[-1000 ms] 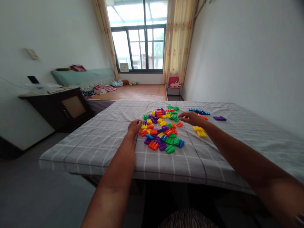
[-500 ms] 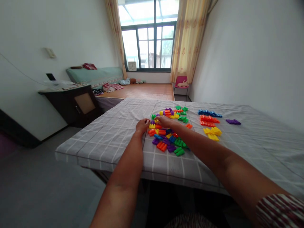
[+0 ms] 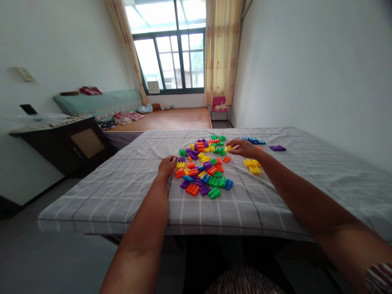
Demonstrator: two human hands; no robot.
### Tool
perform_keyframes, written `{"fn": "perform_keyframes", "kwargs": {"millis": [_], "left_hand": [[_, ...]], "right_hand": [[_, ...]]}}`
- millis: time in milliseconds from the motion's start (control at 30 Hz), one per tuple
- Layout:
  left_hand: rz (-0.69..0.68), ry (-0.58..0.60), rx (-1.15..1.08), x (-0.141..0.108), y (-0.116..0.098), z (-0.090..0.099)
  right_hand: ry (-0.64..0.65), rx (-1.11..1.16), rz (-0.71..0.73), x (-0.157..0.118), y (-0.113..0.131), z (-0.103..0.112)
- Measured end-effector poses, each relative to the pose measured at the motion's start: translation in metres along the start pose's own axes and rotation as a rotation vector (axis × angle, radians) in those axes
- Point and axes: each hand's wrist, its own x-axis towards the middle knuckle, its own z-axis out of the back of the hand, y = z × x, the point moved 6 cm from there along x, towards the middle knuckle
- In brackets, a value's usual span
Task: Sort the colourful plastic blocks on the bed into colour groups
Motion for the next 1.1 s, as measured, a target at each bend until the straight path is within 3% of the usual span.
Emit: {"fn": "perform_keyframes", "kwargs": {"millis": [100,200,500,1100], "left_hand": [[0.0,-0.004,0.019,0.002,-0.001,0.001],[0.007,-0.003,0.039,0.002,0.0,0.002],[-0.005,0.004,0.048,0.001,0.002,0.002],[0.01,-0.003,0.023,-0.001,0.0,0.001]], "right_hand": [[0.042,0.025,-0.111,-0.03,-0.038,0.035],[0.078,0.05,-0.115,-0.049,-0.055,0.045],[0.158,-0.033,-0.087,-0.057,-0.074,0.026],[0.114,-0.102,-0.063,-0.065,-0.067,0.032]]}}
